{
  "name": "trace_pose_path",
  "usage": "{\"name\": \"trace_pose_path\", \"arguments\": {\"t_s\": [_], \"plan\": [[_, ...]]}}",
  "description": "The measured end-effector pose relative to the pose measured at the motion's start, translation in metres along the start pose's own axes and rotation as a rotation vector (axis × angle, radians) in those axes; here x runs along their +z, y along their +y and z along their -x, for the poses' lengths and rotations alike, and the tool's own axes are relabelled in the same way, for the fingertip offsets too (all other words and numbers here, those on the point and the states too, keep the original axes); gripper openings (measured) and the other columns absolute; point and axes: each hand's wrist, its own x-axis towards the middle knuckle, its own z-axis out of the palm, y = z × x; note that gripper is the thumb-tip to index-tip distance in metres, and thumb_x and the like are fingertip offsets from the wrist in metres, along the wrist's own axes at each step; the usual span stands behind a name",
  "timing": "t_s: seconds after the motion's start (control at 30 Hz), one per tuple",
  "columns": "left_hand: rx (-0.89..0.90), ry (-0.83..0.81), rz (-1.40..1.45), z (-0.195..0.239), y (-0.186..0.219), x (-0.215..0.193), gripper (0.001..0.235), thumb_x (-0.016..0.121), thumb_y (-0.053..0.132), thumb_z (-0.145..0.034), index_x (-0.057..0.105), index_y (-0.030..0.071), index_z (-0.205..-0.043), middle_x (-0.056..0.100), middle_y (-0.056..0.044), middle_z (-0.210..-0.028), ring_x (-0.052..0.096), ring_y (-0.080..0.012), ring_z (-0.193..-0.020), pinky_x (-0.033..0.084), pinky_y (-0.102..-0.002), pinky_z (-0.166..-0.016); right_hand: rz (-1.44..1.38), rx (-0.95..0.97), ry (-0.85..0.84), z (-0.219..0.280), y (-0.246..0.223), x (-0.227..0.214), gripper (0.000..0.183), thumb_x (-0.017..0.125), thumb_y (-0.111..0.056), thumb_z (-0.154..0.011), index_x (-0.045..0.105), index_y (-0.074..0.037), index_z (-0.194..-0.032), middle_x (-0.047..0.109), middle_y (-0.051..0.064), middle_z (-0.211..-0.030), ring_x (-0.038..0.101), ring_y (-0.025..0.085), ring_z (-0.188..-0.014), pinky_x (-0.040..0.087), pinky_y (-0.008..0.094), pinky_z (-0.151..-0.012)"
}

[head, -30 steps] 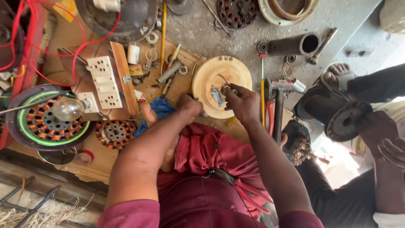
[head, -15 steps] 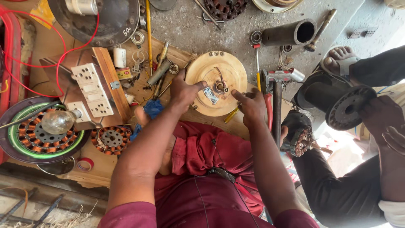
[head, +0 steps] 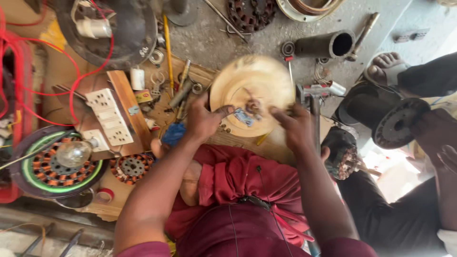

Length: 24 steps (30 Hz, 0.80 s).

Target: The person repairs a circular electric motor component by using a screwdriver to adjust internal parts and a hammer to tap the assembly. They repeatedly flip the component over to access different sides and continue adjusting the internal mechanism.

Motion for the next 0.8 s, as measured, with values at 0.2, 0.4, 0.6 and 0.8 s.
{"name": "trace_pose_path", "arguments": {"t_s": [0.2, 0.4, 0.6, 0.8], "plan": [[-0.656, -0.253, 0.525, 0.024, -0.029, 0.047, 0.058, 0.085, 0.018, -0.067, 0.066, 0.01, -0.121, 0.076, -0.006, -0.109, 0.074, -0.0196, -0.09, 0.064, -0.044, -0.07, 0.647, 0.182, 0.136, -0.052, 0.045, 0.013, 0.066, 0.093, -0.03, -0.08, 0.066, 0.006, -0.128, 0.075, 0.021, -0.113, 0.073, 0.022, -0.097, 0.057, 0.036, -0.087], [-0.257, 0.069, 0.207, 0.006, -0.045, 0.026, 0.058, 0.093, 0.028, -0.072, 0.068, 0.003, -0.117, 0.078, -0.01, -0.105, 0.074, -0.0197, -0.089, 0.06, -0.033, -0.075, 0.084, 0.355, 0.098, -0.041, 0.088, 0.006, 0.048, 0.087, -0.025, -0.081, 0.072, 0.005, -0.116, 0.077, 0.012, -0.099, 0.072, 0.019, -0.081, 0.058, 0.033, -0.07], [-0.163, 0.002, 0.045, -0.022, -0.004, 0.007, 0.05, 0.094, 0.028, -0.068, 0.079, 0.002, -0.108, 0.081, -0.012, -0.095, 0.077, -0.0206, -0.082, 0.061, -0.035, -0.075, 0.163, 0.427, 0.112, -0.034, 0.035, 0.001, 0.045, 0.089, -0.022, -0.078, 0.074, 0.001, -0.113, 0.077, 0.011, -0.098, 0.072, 0.021, -0.081, 0.057, 0.033, -0.069], [0.3, 0.056, 0.032, 0.01, 0.002, -0.013, 0.047, 0.089, 0.034, -0.082, 0.074, 0.005, -0.116, 0.079, -0.011, -0.103, 0.078, -0.0204, -0.089, 0.061, -0.034, -0.081, 0.367, -0.048, 0.087, -0.004, 0.018, -0.029, 0.048, 0.088, -0.034, -0.085, 0.073, -0.003, -0.119, 0.078, 0.008, -0.109, 0.071, 0.015, -0.092, 0.058, 0.033, -0.083]]}}
